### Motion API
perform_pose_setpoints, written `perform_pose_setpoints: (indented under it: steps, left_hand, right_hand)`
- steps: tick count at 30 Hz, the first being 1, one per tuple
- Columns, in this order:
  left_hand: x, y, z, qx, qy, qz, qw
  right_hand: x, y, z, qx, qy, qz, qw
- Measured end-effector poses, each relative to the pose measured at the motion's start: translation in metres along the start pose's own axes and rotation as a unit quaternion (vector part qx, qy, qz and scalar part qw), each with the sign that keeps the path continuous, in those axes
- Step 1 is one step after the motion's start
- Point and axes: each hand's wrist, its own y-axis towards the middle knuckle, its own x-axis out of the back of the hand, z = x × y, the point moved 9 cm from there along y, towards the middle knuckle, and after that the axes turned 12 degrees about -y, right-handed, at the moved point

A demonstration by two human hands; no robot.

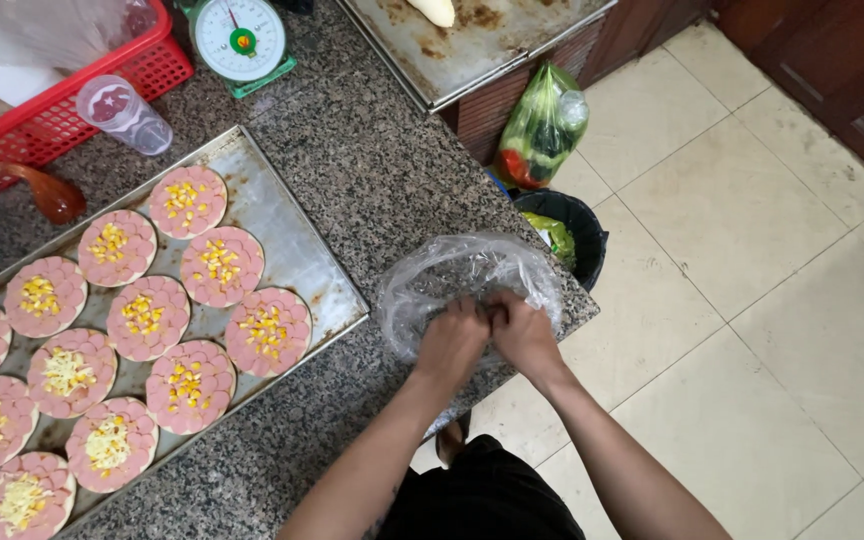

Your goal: Placing corn kernels and shredded cheese onto circular ham slices on a baking tray to prepare snacks.

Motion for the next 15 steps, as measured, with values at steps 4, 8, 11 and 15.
perform_pose_setpoints:
  steps: [4, 8, 11, 15]
  left_hand:
    - [-0.017, 0.0, 0.036, 0.067, -0.169, 0.003, 0.983]
    - [-0.022, -0.016, 0.097, 0.224, -0.62, -0.102, 0.745]
    - [0.003, -0.027, 0.108, 0.257, -0.712, -0.137, 0.639]
    - [-0.001, -0.04, 0.122, 0.283, -0.789, -0.144, 0.527]
  right_hand:
    - [0.011, -0.005, 0.005, -0.007, 0.004, 0.001, 1.0]
    - [0.009, -0.004, 0.009, 0.032, 0.017, -0.022, 0.999]
    - [0.013, -0.011, 0.027, 0.077, -0.011, -0.036, 0.996]
    - [-0.011, -0.009, 0.04, 0.159, -0.121, -0.044, 0.979]
